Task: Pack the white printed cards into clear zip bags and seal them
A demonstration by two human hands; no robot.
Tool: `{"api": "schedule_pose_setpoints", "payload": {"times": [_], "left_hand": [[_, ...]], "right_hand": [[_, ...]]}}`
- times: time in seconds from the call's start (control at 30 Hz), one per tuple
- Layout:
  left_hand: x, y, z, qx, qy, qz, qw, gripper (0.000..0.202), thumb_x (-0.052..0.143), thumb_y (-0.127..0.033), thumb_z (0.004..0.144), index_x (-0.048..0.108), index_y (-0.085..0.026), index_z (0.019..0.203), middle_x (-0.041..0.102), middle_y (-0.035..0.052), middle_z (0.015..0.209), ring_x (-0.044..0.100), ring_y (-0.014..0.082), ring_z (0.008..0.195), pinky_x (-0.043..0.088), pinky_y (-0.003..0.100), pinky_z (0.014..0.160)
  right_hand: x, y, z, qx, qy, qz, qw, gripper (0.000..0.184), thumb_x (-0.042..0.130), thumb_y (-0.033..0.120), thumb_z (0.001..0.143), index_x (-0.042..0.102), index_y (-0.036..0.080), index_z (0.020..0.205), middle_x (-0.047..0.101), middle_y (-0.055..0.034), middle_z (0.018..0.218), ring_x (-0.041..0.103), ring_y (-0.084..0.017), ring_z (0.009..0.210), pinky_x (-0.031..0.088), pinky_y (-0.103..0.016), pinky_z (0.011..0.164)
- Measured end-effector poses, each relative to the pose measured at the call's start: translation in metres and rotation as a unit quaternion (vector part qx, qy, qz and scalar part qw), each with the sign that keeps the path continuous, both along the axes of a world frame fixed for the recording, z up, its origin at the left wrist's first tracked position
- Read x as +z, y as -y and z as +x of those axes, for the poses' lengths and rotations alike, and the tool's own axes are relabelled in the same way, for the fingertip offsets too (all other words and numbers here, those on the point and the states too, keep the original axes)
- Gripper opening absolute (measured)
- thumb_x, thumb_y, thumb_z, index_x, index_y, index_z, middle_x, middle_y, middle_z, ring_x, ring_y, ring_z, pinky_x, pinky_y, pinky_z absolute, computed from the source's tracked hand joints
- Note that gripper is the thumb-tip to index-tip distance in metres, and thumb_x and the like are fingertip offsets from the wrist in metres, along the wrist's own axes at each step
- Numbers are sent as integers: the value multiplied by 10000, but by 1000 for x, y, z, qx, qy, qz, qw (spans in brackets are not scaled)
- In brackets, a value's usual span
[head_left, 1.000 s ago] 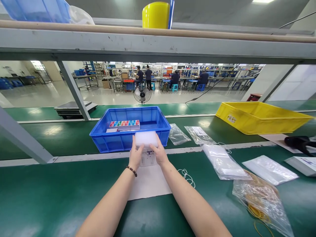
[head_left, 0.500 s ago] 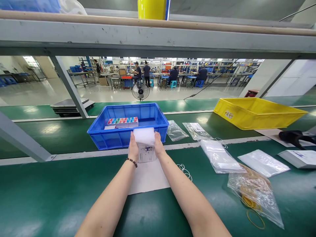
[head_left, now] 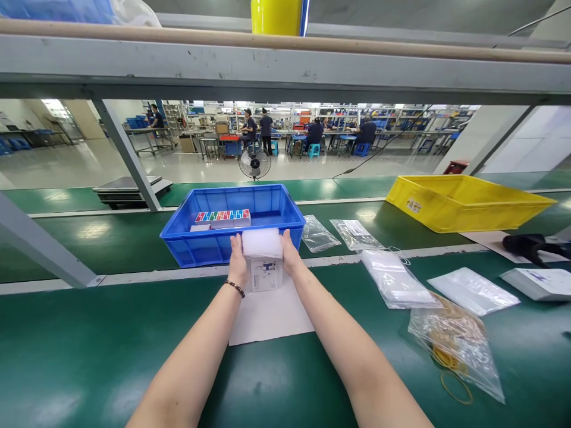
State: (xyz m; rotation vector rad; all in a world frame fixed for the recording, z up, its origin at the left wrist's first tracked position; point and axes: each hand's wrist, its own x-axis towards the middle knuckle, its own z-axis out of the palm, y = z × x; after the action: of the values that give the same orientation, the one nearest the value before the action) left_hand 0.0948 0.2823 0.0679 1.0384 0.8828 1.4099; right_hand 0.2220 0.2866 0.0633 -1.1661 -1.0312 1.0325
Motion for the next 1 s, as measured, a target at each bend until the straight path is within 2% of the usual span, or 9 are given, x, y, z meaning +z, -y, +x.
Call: {"api": "schedule_pose_setpoints", "payload": {"times": [0.07, 0.13, 0.23, 0.27, 0.37, 0.47, 0.53, 0.77, 1.0], "left_hand": [[2, 6, -11, 40, 2, -7, 999, 709, 120, -629, 810, 232, -178, 1345, 147, 76, 1445, 114, 172, 1324, 70, 330, 1088], [2, 16, -23, 81, -1, 0, 997, 637, 106, -588, 835, 267, -215, 1325, 175, 49, 1442, 120, 143, 1322, 44, 317, 1088], [-6, 37, -39, 158, -56, 56, 984, 475, 289, -513, 845, 397, -247, 1223, 371, 57, 1344, 307, 162, 1252, 224, 319, 1043], [-10, 46, -42, 166, -83, 72, 980, 435, 344, -495, 832, 445, -240, 1170, 437, 62, 1282, 374, 171, 1202, 290, 315, 1003], [-24, 70, -41, 108, -177, 88, 974, 332, 478, -455, 763, 555, -197, 957, 578, 58, 1027, 525, 186, 979, 404, 302, 865], [-36, 86, -29, -9, -247, 43, 968, 280, 526, -419, 711, 583, -173, 829, 603, 43, 854, 559, 183, 823, 431, 305, 784], [-43, 89, -20, -52, -271, 13, 961, 283, 527, -402, 697, 590, -165, 840, 602, 54, 864, 556, 193, 838, 436, 308, 768], [-50, 79, -8, -43, -320, 11, 946, 340, 503, -313, 733, 563, -175, 1038, 501, 103, 1189, 451, 230, 1109, 383, 344, 905], [-49, 78, -4, -25, -319, 23, 947, 352, 505, -297, 750, 553, -174, 1076, 491, 109, 1209, 460, 231, 1108, 396, 355, 911]], "right_hand": [[6, 10, 19, -41, 64, -3, 997, 592, 264, 611, 794, 587, 155, 991, 620, -100, 1031, 519, -214, 1029, 385, -358, 889], [12, 29, 44, -62, 96, -8, 993, 428, 465, 525, 733, 606, 161, 911, 626, -79, 985, 535, -202, 957, 378, -335, 870], [23, 71, 82, -66, 198, -32, 977, 196, 582, 328, 660, 612, 151, 740, 630, -38, 748, 543, -169, 740, 400, -294, 730], [26, 88, 92, -41, 307, -53, 949, 157, 541, 292, 688, 605, 150, 714, 611, -25, 692, 529, -152, 679, 393, -272, 671], [28, 139, 109, 47, 512, -133, 847, 143, 472, 207, 723, 594, 149, 677, 586, -15, 648, 500, -120, 603, 338, -226, 564], [20, 181, 113, 111, 555, -194, 801, 94, 536, 133, 654, 574, 157, 572, 564, 2, 589, 475, -102, 551, 292, -212, 519], [10, 200, 112, 139, 572, -224, 777, 70, 575, 101, 605, 579, 166, 582, 548, 15, 572, 459, -98, 534, 271, -207, 502], [-17, 217, 106, 147, 602, -240, 747, 142, 520, 51, 625, 578, 176, 660, 548, 1, 678, 475, -115, 640, 278, -194, 536], [-11, 221, 107, 133, 612, -231, 745, 139, 454, 70, 707, 531, 165, 639, 561, -14, 723, 463, -101, 624, 289, -189, 557]]}}
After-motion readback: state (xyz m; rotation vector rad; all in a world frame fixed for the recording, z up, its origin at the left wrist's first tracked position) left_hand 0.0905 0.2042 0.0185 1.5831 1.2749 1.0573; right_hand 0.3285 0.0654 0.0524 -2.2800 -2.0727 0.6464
